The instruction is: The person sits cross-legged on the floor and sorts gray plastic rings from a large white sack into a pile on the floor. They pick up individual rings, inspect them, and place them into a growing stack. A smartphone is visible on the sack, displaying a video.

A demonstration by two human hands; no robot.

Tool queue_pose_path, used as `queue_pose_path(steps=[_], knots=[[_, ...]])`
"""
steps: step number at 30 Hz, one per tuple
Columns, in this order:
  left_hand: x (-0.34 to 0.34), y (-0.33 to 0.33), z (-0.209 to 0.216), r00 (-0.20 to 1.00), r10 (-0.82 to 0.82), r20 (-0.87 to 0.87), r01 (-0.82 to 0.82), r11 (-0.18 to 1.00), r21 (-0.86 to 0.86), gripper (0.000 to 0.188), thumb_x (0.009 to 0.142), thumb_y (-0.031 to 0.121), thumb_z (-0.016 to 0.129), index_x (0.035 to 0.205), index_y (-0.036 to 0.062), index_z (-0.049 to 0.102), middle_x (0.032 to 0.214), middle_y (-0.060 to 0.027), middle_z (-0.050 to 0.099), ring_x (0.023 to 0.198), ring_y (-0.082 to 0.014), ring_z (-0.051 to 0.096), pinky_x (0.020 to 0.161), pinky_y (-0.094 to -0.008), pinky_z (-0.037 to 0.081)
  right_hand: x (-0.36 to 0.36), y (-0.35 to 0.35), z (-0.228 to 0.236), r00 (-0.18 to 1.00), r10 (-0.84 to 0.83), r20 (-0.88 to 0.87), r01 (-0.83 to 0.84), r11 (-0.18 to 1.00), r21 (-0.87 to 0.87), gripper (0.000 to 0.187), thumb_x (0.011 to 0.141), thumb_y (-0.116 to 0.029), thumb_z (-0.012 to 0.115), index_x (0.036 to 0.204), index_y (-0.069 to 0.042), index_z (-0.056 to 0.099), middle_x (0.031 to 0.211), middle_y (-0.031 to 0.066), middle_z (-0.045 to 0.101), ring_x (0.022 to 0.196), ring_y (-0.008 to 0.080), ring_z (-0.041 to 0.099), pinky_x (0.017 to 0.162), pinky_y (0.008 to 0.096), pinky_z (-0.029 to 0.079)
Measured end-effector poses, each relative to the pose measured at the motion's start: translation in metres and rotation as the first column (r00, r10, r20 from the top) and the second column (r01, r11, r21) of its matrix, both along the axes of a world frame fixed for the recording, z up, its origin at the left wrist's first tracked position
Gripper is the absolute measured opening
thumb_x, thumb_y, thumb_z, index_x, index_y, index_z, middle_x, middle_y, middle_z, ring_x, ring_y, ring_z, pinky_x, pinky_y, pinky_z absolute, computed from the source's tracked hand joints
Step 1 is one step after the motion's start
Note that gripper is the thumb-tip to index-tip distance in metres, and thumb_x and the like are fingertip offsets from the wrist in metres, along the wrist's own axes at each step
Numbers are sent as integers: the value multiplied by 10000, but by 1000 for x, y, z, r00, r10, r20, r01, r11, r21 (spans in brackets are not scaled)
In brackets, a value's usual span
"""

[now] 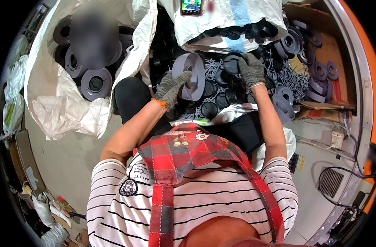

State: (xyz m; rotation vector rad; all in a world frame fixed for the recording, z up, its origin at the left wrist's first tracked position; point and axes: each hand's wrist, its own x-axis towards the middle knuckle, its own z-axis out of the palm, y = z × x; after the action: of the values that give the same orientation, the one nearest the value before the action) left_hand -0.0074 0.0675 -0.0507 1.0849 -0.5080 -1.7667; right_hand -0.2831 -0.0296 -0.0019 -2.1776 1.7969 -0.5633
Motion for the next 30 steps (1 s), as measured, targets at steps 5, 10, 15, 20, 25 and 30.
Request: queue_pose_path(steps=[5, 10, 15, 20, 25, 30], knots=[[-17, 4, 36, 959, 71, -273, -16, 980, 199, 287, 855, 176, 657, 1101, 37, 604, 991, -74, 649, 853, -152, 630, 693, -268, 536, 45, 34, 4, 947, 306, 92, -299, 951, -83, 304, 813, -276, 640, 1005, -41, 652, 988, 159, 644, 921, 319, 603, 819, 399, 469], [-10, 11, 33, 997, -74, 28, 78, 984, -161, 312, 843, 244, 670, 1067, 31, 624, 955, -72, 649, 831, -147, 612, 729, -274, 501, 76, 58, 42, 923, 364, 122, -379, 915, 138, 644, 671, -340, 759, 1165, 10, 539, 1174, 226, 550, 1070, 360, 541, 921, 398, 442], [3, 8, 35, 937, -163, 308, 228, 955, -188, 398, 814, 372, 683, 983, 12, 669, 892, -78, 650, 806, -145, 593, 710, -284, 469, 81, 71, 53, 865, 501, -4, -496, 857, 143, 759, 625, -334, 770, 1241, -12, 466, 1208, 237, 510, 1130, 380, 491, 972, 418, 403], [8, 8, 47, 961, -270, 69, 274, 959, -74, 400, 820, 324, 689, 1067, 14, 634, 905, -65, 646, 778, -130, 593, 653, -261, 483, 74, 76, 41, 771, 629, -99, -628, 777, 37, 741, 619, -262, 763, 1255, -38, 457, 1176, 210, 517, 1110, 371, 492, 961, 409, 414], [-6, 17, 64, 970, -172, 170, 209, 951, -230, 392, 837, 217, 686, 1151, 19, 562, 1011, -54, 632, 861, -120, 596, 710, -249, 496, 83, 83, 31, 912, 370, 176, -391, 915, 104, 802, 627, -279, 759, 1307, -42, 407, 1249, 232, 464, 1178, 393, 433, 1008, 426, 366], [5, 19, 66, 908, -317, 276, 374, 908, -188, 464, 811, 187, 710, 1207, 24, 531, 1072, -70, 611, 958, -149, 583, 811, -281, 500, 73, 80, 21, 861, 489, 138, -504, 858, 104, 814, 635, -310, 771, 1316, -55, 405, 1293, 231, 441, 1212, 400, 408, 1026, 440, 352]])
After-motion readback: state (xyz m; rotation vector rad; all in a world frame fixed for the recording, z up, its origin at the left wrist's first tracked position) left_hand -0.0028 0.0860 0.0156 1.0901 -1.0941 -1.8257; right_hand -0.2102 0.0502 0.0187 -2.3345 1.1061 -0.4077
